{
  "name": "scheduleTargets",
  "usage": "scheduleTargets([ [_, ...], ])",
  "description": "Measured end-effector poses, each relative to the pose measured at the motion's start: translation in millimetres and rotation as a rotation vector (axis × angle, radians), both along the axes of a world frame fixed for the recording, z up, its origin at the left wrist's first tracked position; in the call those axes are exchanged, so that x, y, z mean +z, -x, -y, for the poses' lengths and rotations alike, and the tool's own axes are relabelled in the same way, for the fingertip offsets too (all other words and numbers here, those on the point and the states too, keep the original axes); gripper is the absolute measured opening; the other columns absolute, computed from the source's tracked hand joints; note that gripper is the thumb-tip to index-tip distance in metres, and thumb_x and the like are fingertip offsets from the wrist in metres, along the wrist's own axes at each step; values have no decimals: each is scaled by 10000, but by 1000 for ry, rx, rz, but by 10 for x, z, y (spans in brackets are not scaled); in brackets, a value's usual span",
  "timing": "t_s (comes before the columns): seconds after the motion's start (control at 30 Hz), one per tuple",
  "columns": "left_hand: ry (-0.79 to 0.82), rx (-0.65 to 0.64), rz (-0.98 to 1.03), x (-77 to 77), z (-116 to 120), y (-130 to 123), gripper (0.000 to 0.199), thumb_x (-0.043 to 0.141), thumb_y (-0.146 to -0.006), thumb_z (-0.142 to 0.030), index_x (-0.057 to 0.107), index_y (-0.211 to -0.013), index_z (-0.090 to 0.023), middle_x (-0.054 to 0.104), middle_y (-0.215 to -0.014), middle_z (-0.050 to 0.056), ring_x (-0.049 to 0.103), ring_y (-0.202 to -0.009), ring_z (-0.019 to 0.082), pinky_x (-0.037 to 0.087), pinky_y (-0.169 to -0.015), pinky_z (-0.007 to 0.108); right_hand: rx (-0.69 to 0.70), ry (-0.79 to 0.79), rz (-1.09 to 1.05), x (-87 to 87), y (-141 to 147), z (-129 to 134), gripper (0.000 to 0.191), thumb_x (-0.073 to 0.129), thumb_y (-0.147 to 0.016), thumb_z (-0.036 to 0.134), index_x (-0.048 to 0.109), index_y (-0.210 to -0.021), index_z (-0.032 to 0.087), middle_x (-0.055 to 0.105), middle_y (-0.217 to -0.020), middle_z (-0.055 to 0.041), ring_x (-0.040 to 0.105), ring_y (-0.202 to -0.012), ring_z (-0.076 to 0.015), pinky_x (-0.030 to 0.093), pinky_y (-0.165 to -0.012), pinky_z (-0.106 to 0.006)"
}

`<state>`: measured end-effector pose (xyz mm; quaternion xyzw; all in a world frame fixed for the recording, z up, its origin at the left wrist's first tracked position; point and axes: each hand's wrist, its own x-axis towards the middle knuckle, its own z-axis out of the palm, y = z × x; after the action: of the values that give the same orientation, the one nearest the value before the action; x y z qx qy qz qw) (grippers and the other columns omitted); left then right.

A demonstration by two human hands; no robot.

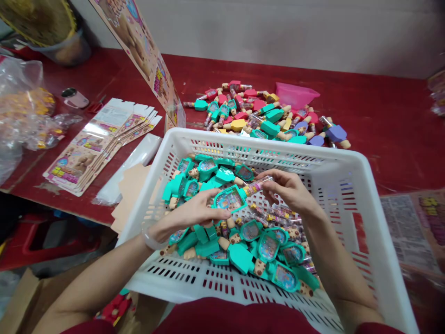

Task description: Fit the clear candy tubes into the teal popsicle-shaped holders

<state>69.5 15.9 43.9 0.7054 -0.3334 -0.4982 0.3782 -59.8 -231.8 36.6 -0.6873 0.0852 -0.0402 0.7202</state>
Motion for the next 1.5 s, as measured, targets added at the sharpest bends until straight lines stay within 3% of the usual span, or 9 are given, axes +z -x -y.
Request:
scheduleTargets([
  [0.17, 78, 2, 895, 60, 8, -12, 376, 579, -885, -396, 554, -1208, -205, 661, -965, 63, 616, -811, 209, 428, -660, 289, -166, -26, -122, -206, -107, -199, 532, 644, -843, 630, 479, -592, 191, 402, -365, 56, 352, -277, -85, 232, -297, -209],
  [0.37, 12, 118, 55, 98, 38, -113, 424, 675, -776, -572, 577, -862, -169, 512, -612, -23, 409, -477, 88, 289, -438, 227, -36, -99, 61, -113, -111, -127, 433, 741, -835, 458, 595, -1167, 222, 553, -592, 56, 467, -445, -112, 375, -432, -238],
  [0.47, -26, 33, -349, 119, 35, -119, 461, 695, -757, -567, 456, -659, -184, 387, -512, -55, 257, -398, 48, 154, -394, 231, 1, -69, 72, -35, -60, -48, 364, 748, -834, 422, 635, -1106, 209, 535, -573, 53, 469, -463, -117, 351, -440, -239],
  [0.7, 118, 140, 220, 171, 46, -7, 428, 727, -740, -514, 622, -976, -173, 594, -791, 10, 521, -698, 142, 417, -589, 250, -124, 165, 90, -104, -114, -130, 464, 609, -906, 555, 479, -642, 197, 497, -504, 35, 422, -467, -105, 330, -462, -236],
  [0.9, 45, 90, -55, 229, 43, -89, 389, 720, -739, -507, 612, -884, -163, 521, -650, -26, 413, -520, 79, 302, -451, 204, 27, 138, 83, -2, -20, -63, 446, 748, -824, 443, 592, -1183, 229, 597, -792, 6, 497, -588, -125, 399, -510, -250],
  [1.0, -17, 18, -228, 230, 31, -96, 388, 730, -724, -520, 597, -816, -167, 427, -539, -60, 322, -440, 65, 231, -414, 213, 116, 240, 48, 113, 56, 12, 336, 737, -838, 444, 656, -1066, 211, 585, -756, 2, 470, -570, -117, 365, -493, -250],
  [1.23, 270, 152, 292, 237, 73, 18, 449, 724, -767, -496, 648, -1083, -186, 656, -982, 32, 572, -877, 173, 469, -784, 308, 217, 623, -16, 578, -78, 165, 440, 535, -934, 594, 716, -835, 206, 473, -537, 17, 390, -455, -114, 254, -411, -260],
  [1.37, 78, 7, -14, 233, 147, -125, 368, 725, -758, -513, 627, -864, -174, 576, -705, -8, 473, -581, 103, 351, -517, 232, 202, 929, 144, 529, 124, 201, 392, 620, -912, 469, 639, -1236, 250, 648, -838, -46, 562, -651, -189, 421, -537, -293],
  [1.5, -57, -163, -378, 105, 252, -271, 449, 729, -744, -530, 482, -605, -181, 396, -511, -44, 289, -442, 68, 168, -436, 239, 34, 1303, 385, 222, 477, 78, 270, 525, -978, 332, 643, -1188, 211, 663, -969, -110, 605, -808, -236, 478, -655, -339],
])
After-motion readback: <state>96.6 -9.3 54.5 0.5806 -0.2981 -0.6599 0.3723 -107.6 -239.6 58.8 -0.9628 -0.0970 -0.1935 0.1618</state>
